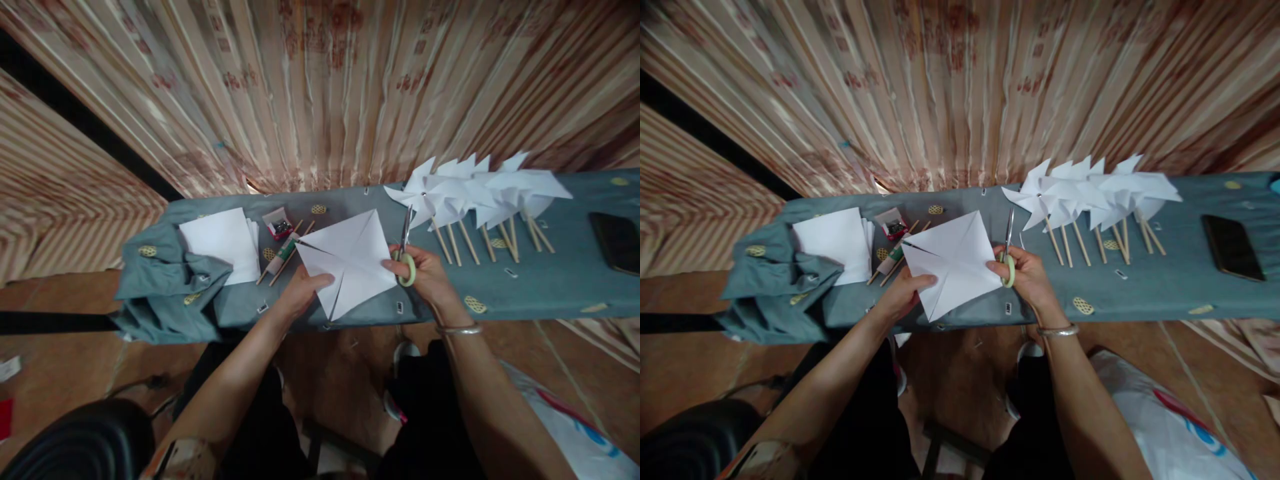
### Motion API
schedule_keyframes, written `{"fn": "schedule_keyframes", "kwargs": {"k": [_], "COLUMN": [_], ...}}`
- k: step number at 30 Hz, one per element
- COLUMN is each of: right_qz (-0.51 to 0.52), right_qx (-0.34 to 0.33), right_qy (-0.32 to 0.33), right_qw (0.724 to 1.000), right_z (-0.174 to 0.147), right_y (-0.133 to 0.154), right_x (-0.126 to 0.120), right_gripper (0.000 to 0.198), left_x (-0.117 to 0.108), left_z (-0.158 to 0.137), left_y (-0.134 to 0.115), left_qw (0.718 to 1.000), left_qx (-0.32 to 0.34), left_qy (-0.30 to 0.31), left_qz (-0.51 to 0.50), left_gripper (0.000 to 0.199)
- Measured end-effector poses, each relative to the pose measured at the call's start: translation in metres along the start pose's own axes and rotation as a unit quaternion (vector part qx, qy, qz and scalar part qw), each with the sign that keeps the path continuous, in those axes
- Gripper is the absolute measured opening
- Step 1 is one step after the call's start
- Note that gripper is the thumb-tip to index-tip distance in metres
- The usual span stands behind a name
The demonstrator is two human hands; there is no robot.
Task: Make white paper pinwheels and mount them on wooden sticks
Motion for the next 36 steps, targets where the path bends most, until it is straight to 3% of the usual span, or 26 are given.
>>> {"fn": "schedule_keyframes", "kwargs": {"k": [3,8,12,17,23,32,36], "right_qz": [0.025,0.095,0.117,0.106,0.08,0.07,0.034], "right_qx": [0.014,0.018,0.019,0.017,0.022,0.05,0.054], "right_qy": [-0.013,-0.102,-0.12,-0.09,-0.055,-0.042,0.036], "right_qw": [1.0,0.99,0.986,0.99,0.995,0.995,0.997], "right_z": [0.0,-0.003,-0.002,0.005,0.01,0.013,0.011], "right_y": [-0.004,-0.01,-0.015,-0.02,-0.027,-0.02,-0.015], "right_x": [0.003,0.008,0.022,0.042,0.053,0.048,0.055], "right_gripper": [0.039,0.042,0.043,0.047,0.045,0.045,0.045], "left_x": [0.006,0.02,0.026,0.021,0.0,-0.01,-0.02], "left_z": [0.0,0.002,0.006,0.013,0.026,0.041,0.044], "left_y": [-0.006,-0.016,-0.012,-0.009,-0.006,-0.011,-0.024], "left_qw": [0.997,0.984,0.988,0.995,0.983,0.975,0.963], "left_qx": [-0.01,-0.001,0.031,0.098,0.111,0.138,0.175], "left_qy": [0.024,0.08,0.071,-0.024,-0.14,-0.172,-0.204], "left_qz": [-0.068,-0.158,-0.133,-0.022,0.038,0.009,0.019], "left_gripper": [0.04,0.06,0.052,0.047,0.032,0.036,0.039]}}
Point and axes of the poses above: each hand's wrist, its own z-axis towards the middle knuckle, its own x-axis out of the palm, y = z × x, the point moved 8 cm from there along z, towards the middle knuckle, and after that the axes turned 1 degree about -z, right-handed, at the moved point
